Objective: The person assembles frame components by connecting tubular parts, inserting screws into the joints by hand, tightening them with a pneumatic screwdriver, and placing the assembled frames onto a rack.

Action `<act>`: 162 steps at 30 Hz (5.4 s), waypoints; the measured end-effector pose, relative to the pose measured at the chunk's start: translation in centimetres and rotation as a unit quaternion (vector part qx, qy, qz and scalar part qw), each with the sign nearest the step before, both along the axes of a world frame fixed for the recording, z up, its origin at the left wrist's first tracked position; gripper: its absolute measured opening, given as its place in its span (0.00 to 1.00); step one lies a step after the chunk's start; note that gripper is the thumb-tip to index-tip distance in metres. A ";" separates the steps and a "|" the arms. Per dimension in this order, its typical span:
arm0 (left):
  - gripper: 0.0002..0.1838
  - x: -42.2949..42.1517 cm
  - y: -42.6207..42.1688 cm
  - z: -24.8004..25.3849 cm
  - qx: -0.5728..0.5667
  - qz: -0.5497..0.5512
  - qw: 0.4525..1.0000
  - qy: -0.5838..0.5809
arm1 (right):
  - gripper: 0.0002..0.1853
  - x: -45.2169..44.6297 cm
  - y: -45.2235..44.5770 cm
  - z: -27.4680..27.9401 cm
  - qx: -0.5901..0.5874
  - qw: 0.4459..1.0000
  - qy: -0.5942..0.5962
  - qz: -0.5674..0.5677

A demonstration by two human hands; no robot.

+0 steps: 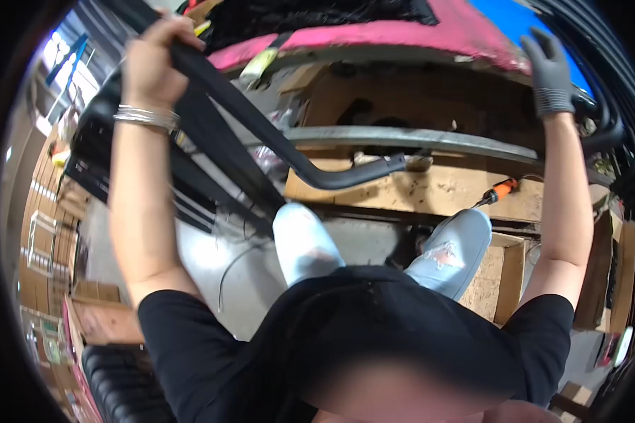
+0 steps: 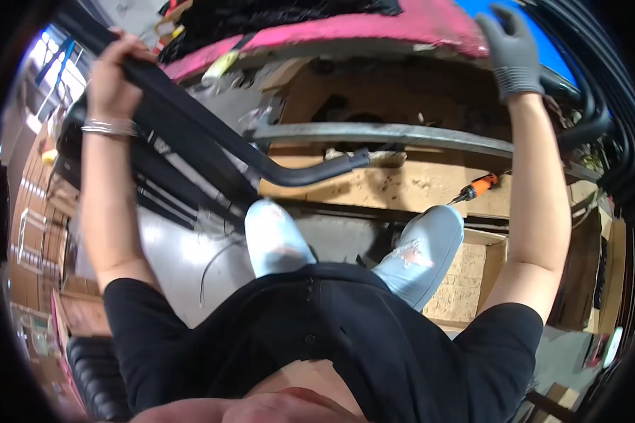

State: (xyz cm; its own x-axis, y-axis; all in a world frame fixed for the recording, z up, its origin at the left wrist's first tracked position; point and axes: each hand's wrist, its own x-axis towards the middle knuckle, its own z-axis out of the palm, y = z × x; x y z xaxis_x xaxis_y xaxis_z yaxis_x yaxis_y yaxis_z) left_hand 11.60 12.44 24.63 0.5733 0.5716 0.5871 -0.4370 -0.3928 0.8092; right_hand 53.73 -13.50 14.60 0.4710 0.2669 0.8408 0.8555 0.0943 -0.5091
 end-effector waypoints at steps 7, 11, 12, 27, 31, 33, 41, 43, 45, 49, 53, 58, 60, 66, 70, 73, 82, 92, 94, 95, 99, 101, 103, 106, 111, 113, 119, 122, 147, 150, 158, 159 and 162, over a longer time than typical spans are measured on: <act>0.17 13.2 1.8 -13.1 -0.110 0.045 0.993 -0.019 | 0.21 0.9 2.0 -1.0 -0.211 0.974 0.003 -0.085; 0.18 14.7 5.2 -16.7 -0.129 -0.009 0.991 -0.025 | 0.23 0.6 9.2 0.2 -0.289 0.952 -0.073 -0.061; 0.18 14.6 5.7 -17.1 -0.130 -0.011 0.991 -0.025 | 0.25 0.2 11.3 0.8 -0.319 0.944 -0.046 -0.070; 0.22 10.0 2.4 -23.3 0.311 0.482 0.804 0.155 | 0.16 2.1 5.9 -0.2 -0.300 0.943 -0.009 -0.142; 0.23 10.2 -4.2 -26.8 -0.078 -0.051 0.986 0.136 | 0.12 -4.3 -1.1 -3.7 0.000 0.979 0.193 -0.062; 0.26 13.2 -8.8 -28.7 -0.174 -0.210 0.959 0.074 | 0.11 -8.8 -3.6 -7.7 0.039 0.972 0.227 -0.040; 0.26 16.6 -15.1 -34.8 -0.470 -0.121 0.860 0.155 | 0.16 -17.9 -2.8 -23.1 -0.213 0.957 0.072 0.183; 0.24 14.5 -10.8 -39.7 -0.131 -0.034 0.871 0.473 | 0.20 -15.6 -2.8 -23.8 -0.343 0.906 -0.053 0.244; 0.24 11.3 -9.2 -40.9 0.122 -0.014 0.846 0.519 | 0.20 -14.8 -0.6 -23.5 -0.364 0.897 -0.104 0.227; 0.31 11.5 -8.3 -40.5 0.229 -0.097 0.713 0.655 | 0.20 -12.6 3.6 -24.1 -0.476 0.827 -0.205 0.219; 0.33 10.3 -5.6 -40.6 0.159 0.034 0.864 0.476 | 0.19 -7.5 5.5 -23.9 -0.676 0.690 -0.116 0.231; 0.28 9.6 0.6 -41.5 -0.146 0.201 0.943 0.221 | 0.19 2.3 1.6 -29.0 -0.648 0.748 -0.040 0.140; 0.24 13.1 1.6 -38.8 -0.172 0.193 0.954 0.154 | 0.20 3.1 2.0 -30.4 -0.671 0.732 -0.032 0.111; 0.11 15.6 3.6 -38.1 -0.197 0.269 0.943 0.005 | 0.18 3.2 2.0 -33.5 -0.655 0.745 -0.021 0.124; 0.10 14.1 4.9 -38.3 -0.182 0.255 0.950 0.013 | 0.17 3.1 3.5 -35.5 -0.614 0.760 -0.009 0.211; 0.10 13.8 5.0 -38.2 -0.169 0.245 0.954 0.019 | 0.20 4.3 4.8 -38.9 -0.622 0.745 -0.021 0.240; 0.11 14.1 5.1 -38.4 -0.176 0.248 0.952 0.016 | 0.20 2.1 6.9 -39.2 -0.631 0.741 0.023 0.229; 0.11 14.1 5.2 -38.5 -0.172 0.247 0.953 0.022 | 0.21 2.3 6.7 -40.4 -0.586 0.778 -0.016 0.227; 0.11 14.1 5.1 -38.5 -0.175 0.243 0.954 0.016 | 0.21 2.2 6.7 -40.4 -0.585 0.779 -0.012 0.224; 0.11 14.1 5.1 -38.5 -0.177 0.241 0.954 0.012 | 0.21 2.2 6.8 -40.5 -0.594 0.773 -0.007 0.224; 0.11 14.2 5.0 -38.4 -0.169 0.256 0.952 0.022 | 0.21 2.1 6.9 -40.7 -0.602 0.766 -0.004 0.224; 0.11 14.2 5.0 -38.4 -0.170 0.259 0.950 0.024 | 0.20 2.0 6.8 -40.7 -0.587 0.777 -0.017 0.224; 0.12 14.2 5.0 -38.4 -0.173 0.264 0.948 0.030 | 0.20 1.7 6.9 -40.0 -0.602 0.769 -0.025 0.214; 0.15 13.9 5.0 -38.5 -0.150 0.254 0.955 0.040 | 0.21 1.4 7.1 -39.3 -0.630 0.752 -0.040 0.192; 0.24 12.8 2.4 -40.4 0.175 0.522 0.828 0.106 | 0.22 1.4 7.2 -39.2 -0.624 0.759 -0.085 0.164; 0.25 14.2 -1.4 -41.1 0.145 0.427 0.891 0.046 | 0.21 1.5 7.1 -39.2 -0.640 0.747 -0.081 0.159; 0.18 21.2 -1.0 -47.9 0.288 0.156 0.873 0.362 | 0.19 4.7 4.9 -38.1 -0.543 0.813 0.184 0.101; 0.25 27.0 0.7 -45.6 0.198 0.054 0.693 0.691 | 0.24 9.2 0.9 -39.3 -0.400 0.847 0.231 -0.265; 0.18 29.2 2.5 -48.3 0.238 0.050 0.722 0.648 | 0.30 -0.4 -4.1 -23.1 0.327 0.649 0.509 0.461; 0.15 28.7 2.3 -49.2 0.259 0.087 0.755 0.596 | 0.32 -2.6 -1.2 -20.8 0.231 0.538 0.464 0.664; 0.10 24.7 1.2 -50.3 0.273 0.127 0.915 0.269 | 0.33 -5.0 5.5 -25.3 0.167 0.677 0.561 0.446; 0.10 24.1 0.8 -50.1 0.268 0.128 0.916 0.268 | 0.32 -4.3 6.1 -25.7 0.137 0.715 0.552 0.406; 0.03 21.5 -1.2 -49.3 -0.442 -0.026 0.891 0.102 | 0.32 -4.5 7.3 -26.4 0.082 0.760 0.534 0.362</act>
State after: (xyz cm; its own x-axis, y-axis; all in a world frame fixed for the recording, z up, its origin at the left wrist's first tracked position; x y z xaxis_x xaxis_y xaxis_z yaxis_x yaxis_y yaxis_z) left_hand 33.06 11.26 -24.67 0.6560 0.7281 -0.1988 -0.2449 0.4546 0.8564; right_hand 49.21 -6.22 -11.77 0.6874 0.7142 0.1321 -0.3434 0.4798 -0.8074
